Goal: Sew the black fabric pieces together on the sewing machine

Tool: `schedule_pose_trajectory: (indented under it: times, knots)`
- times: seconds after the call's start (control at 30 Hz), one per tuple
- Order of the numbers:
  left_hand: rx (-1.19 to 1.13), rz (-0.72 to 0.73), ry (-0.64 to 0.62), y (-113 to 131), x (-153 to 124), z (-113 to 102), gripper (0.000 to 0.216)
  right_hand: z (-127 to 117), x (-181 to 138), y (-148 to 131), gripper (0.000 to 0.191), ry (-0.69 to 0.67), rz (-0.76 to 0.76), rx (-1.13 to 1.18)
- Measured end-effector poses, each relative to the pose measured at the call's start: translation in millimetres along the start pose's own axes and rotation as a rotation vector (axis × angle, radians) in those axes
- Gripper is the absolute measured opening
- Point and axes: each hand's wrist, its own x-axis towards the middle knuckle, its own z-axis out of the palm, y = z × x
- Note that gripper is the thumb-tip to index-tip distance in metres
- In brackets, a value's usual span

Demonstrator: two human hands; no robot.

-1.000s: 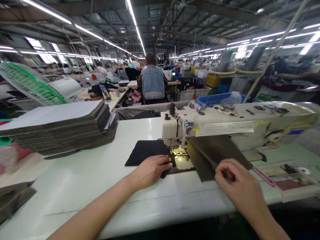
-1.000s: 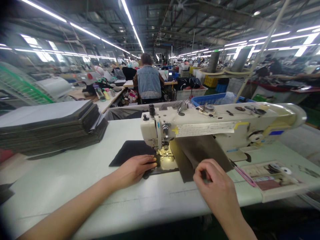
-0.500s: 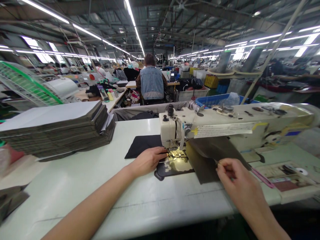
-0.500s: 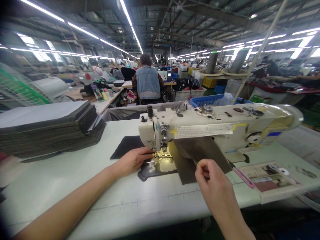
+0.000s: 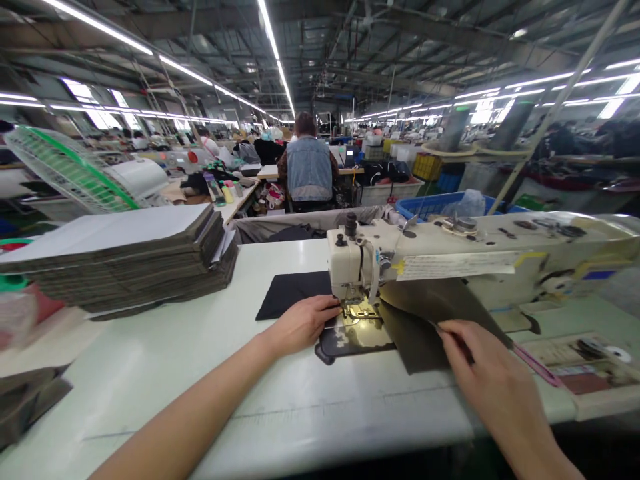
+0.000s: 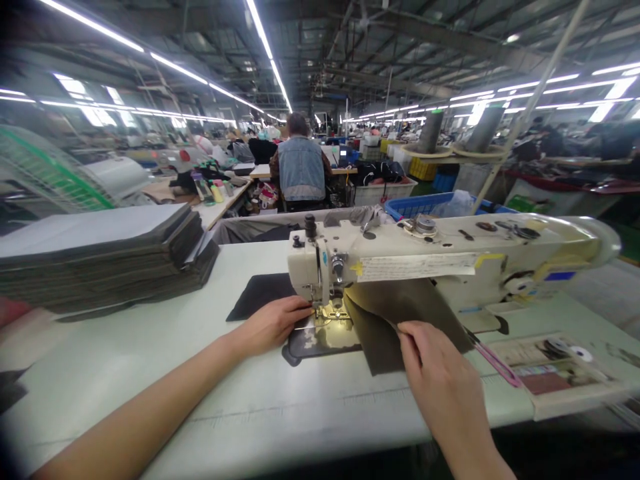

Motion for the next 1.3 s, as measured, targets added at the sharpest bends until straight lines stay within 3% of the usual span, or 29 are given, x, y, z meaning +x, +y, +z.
schedule_pose_trajectory:
  times: [0.13,0.23,0.33,0.37,0.43,0.53,0.6,0.7,0.8,0.9,1.0,1.13,1.2,1.3]
  knots:
    - [0.082,-0.079,-0.013,-3.9,3.8,-2.2,0.041,-13.6,5.1,-6.5,0.013,0.146,-0.098,-0.099]
    - [0.211,-0.247,0.052,14.2,2.2,-4.5,0.029,-18.9,5.7,-21.7,0.015,0.190,-0.204,0.029]
    - [0.227,-0.261,0.095,51.3,-5.5,-8.8,0.024,-13.6,-0.4,-50.5,0.014,0.073,-0.335,0.255]
    - [0.172,-0.137,0.118,63.9,-8.6,-10.5,0.028,-9.9,-4.2,-62.4,0.016,0.046,-0.371,0.309]
    - [0.023,0.105,0.041,83.1,-14.8,-12.8,0.041,-2.2,-13.4,-85.7,0.020,0.008,-0.391,0.390]
    - [-0.177,0.265,-0.113,93.3,-25.4,-10.4,0.044,2.4,-24.8,-104.5,0.019,-0.114,-0.348,0.533]
    - [-0.229,0.244,-0.152,93.0,-37.0,-7.5,0.040,-0.6,-27.9,-99.6,0.018,-0.282,-0.358,0.621]
    - [-0.222,0.149,-0.163,94.7,-62.9,-12.6,0.043,-7.1,-31.5,-75.7,0.051,-0.491,-0.460,0.657]
    - [-0.240,0.097,-0.180,101.3,-90.6,-31.6,0.053,-7.9,-41.9,-56.3,0.064,-0.590,-0.541,0.549]
    - [-0.242,0.034,-0.206,106.8,-108.0,-51.5,0.057,-5.2,-50.4,-53.8,0.075,-0.649,-0.544,0.507]
    - [-0.343,-0.075,-0.205,105.9,-108.9,-59.7,0.050,-1.3,-44.9,-61.2,0.061,-0.678,-0.370,0.674]
    - [-0.467,-0.463,-0.038,89.1,-88.3,-45.9,0.032,20.2,-25.5,-71.5,0.021,-0.686,0.294,0.855]
    - [-0.410,-0.678,0.061,77.3,-75.0,-32.2,0.037,37.8,-19.0,-75.6,0.032,-0.596,0.581,0.822]
    - [-0.292,-0.796,0.098,66.2,-61.9,-15.6,0.032,57.9,-17.3,-81.3,0.057,-0.463,0.741,0.727]
